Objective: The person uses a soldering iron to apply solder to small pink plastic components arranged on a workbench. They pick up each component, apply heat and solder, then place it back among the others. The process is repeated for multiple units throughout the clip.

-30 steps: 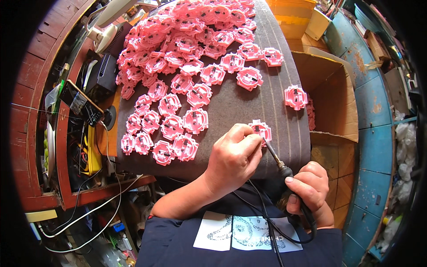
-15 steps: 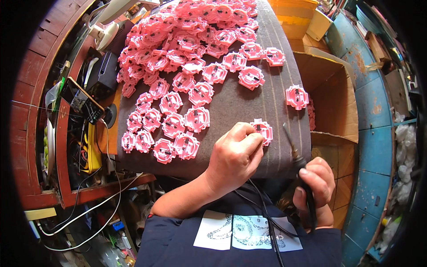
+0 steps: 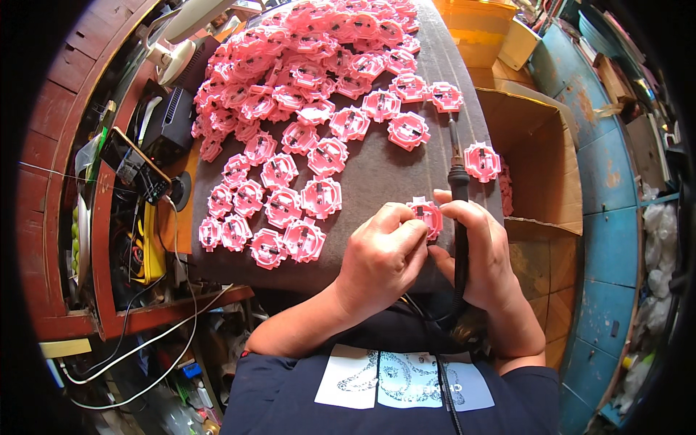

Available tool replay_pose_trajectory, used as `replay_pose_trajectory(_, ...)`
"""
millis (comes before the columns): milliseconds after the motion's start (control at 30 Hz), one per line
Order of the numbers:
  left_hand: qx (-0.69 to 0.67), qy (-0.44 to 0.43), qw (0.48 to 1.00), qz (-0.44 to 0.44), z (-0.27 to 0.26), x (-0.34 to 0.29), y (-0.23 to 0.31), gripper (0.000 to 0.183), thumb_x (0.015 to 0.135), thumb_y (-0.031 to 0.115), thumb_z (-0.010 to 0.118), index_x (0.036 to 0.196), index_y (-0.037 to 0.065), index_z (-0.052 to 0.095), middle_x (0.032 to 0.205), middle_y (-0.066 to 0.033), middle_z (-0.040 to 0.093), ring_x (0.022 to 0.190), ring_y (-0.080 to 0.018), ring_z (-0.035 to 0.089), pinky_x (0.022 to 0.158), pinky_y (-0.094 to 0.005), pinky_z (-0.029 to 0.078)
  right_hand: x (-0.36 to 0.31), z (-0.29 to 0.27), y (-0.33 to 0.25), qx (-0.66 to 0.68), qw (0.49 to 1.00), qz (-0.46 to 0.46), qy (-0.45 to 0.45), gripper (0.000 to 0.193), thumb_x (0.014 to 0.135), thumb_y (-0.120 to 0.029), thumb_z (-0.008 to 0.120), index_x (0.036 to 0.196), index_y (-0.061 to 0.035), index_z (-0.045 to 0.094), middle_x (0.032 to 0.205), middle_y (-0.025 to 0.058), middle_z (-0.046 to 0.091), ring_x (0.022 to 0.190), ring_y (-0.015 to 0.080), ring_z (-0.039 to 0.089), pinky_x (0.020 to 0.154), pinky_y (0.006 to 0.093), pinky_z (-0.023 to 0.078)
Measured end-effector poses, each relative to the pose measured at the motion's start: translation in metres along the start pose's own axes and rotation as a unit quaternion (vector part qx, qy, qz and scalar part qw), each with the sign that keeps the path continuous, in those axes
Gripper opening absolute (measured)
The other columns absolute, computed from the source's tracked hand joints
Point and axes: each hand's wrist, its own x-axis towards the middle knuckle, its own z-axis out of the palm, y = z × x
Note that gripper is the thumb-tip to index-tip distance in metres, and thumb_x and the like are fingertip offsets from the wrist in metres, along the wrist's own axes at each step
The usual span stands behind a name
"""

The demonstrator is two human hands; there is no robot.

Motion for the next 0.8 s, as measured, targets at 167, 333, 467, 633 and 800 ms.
replay_pose_trajectory(167,-0.003,-0.001,1.0,0.005,-0.001,0.0,-0.002,0.019,0.084,-0.004,0.078,0.102,0.001,0.074,0.099,-0.0147,0.068,0.085,-0.0333,0.071,0.072,-0.0414,0.058,0.005,0.002,0.003,0.003,1.0,-0.011,-0.015,0.058,0.081,-0.004,0.08,0.134,-0.0021,0.055,0.117,0.0228,0.07,0.095,0.0436,0.069,0.082,0.0472,0.056)
replay_pose_trajectory(333,-0.005,0.0,1.0,0.01,0.0,0.0,-0.002,0.02,0.084,-0.004,0.078,0.102,0.001,0.074,0.099,-0.0146,0.068,0.085,-0.0334,0.071,0.072,-0.0412,0.058,0.006,0.002,0.002,-0.001,1.0,-0.014,-0.01,0.058,0.082,-0.005,0.08,0.135,-0.0022,0.055,0.115,0.0224,0.07,0.096,0.0438,0.069,0.082,0.0473,0.056)
replay_pose_trajectory(467,-0.003,0.001,1.0,0.006,0.0,0.0,-0.001,0.02,0.084,-0.004,0.078,0.102,0.001,0.074,0.099,-0.0148,0.068,0.085,-0.0329,0.071,0.071,-0.0404,0.058,0.007,0.001,0.002,0.003,1.0,-0.012,-0.02,0.057,0.083,-0.004,0.079,0.135,-0.0025,0.055,0.114,0.0221,0.07,0.096,0.0437,0.069,0.082,0.0476,0.056)
replay_pose_trajectory(633,-0.006,0.001,1.0,0.008,-0.001,0.0,-0.002,0.022,0.083,-0.005,0.078,0.104,0.001,0.075,0.1,-0.0153,0.069,0.084,-0.0317,0.071,0.07,-0.0394,0.059,0.008,0.001,0.001,0.005,1.0,-0.009,-0.019,0.057,0.084,-0.004,0.079,0.135,-0.0036,0.055,0.111,0.0217,0.069,0.096,0.0435,0.069,0.082,0.0476,0.056)
replay_pose_trajectory(800,-0.043,0.0,0.996,-0.074,-0.01,0.008,0.005,0.018,0.087,-0.001,0.079,0.105,0.0,0.075,0.104,-0.0127,0.068,0.072,-0.0192,0.066,0.062,-0.0319,0.055,0.011,0.001,0.0,0.018,1.0,-0.002,-0.019,0.058,0.084,-0.004,0.079,0.136,-0.0055,0.054,0.109,0.0215,0.068,0.096,0.0445,0.069,0.081,0.0482,0.055)
